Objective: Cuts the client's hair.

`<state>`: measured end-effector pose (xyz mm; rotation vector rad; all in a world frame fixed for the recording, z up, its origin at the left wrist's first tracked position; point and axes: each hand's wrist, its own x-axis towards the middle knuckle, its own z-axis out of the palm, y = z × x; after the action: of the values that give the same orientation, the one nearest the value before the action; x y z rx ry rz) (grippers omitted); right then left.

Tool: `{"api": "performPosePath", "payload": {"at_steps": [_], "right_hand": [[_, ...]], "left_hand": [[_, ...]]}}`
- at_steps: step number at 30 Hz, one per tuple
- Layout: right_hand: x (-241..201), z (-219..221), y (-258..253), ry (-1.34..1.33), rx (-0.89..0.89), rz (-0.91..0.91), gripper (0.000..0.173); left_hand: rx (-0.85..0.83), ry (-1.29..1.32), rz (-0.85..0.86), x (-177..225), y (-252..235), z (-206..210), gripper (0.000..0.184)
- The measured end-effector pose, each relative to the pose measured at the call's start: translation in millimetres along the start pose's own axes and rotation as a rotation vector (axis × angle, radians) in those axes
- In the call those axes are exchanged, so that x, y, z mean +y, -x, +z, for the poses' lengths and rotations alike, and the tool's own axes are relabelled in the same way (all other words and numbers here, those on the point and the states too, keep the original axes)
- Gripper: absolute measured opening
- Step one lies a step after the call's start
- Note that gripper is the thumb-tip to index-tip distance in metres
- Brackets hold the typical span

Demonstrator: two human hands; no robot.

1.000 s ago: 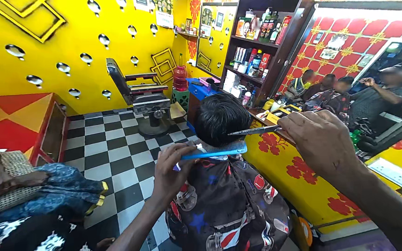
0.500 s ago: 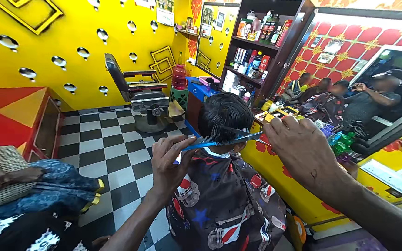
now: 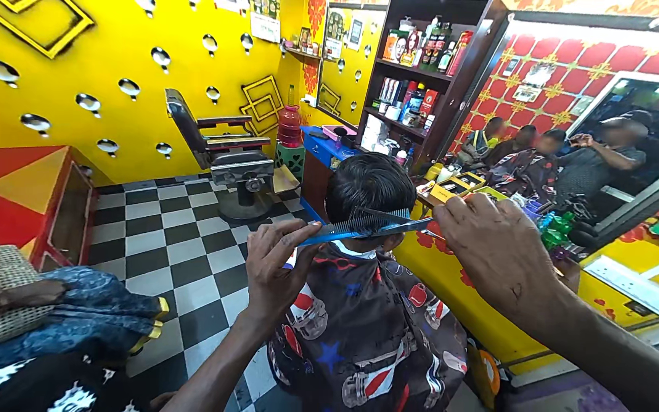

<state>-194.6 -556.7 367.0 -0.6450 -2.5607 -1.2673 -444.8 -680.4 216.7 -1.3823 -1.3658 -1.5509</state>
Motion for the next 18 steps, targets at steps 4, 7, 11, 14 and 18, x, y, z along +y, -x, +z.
{"api": "performPosePath", "payload": {"at_steps": [4, 7, 11, 14, 18], "right_hand": [[-1, -4, 2, -0.019, 0.009, -0.059, 0.028], [10, -6, 11, -0.070, 0.034, -0.019, 0.029], [27, -4, 14, -0.076, 0.048, 0.081, 0.029], [32, -6, 10, -0.041, 0.062, 0.090, 0.025], [28, -12, 4, -0.036, 0.008, 0.063, 0.025]], "left_hand": [[0.010, 0.020, -0.010, 0, 0, 1, 0.027], [-0.076, 0.066, 0.022, 0, 10, 0, 0.027], [-0.292, 0.138, -0.054, -14, 18, 3, 0.027], [-0.245, 0.241, -0.184, -20, 9, 1, 0.031], [-0.171, 0.222, -0.184, -20, -7, -3, 0.032]]}}
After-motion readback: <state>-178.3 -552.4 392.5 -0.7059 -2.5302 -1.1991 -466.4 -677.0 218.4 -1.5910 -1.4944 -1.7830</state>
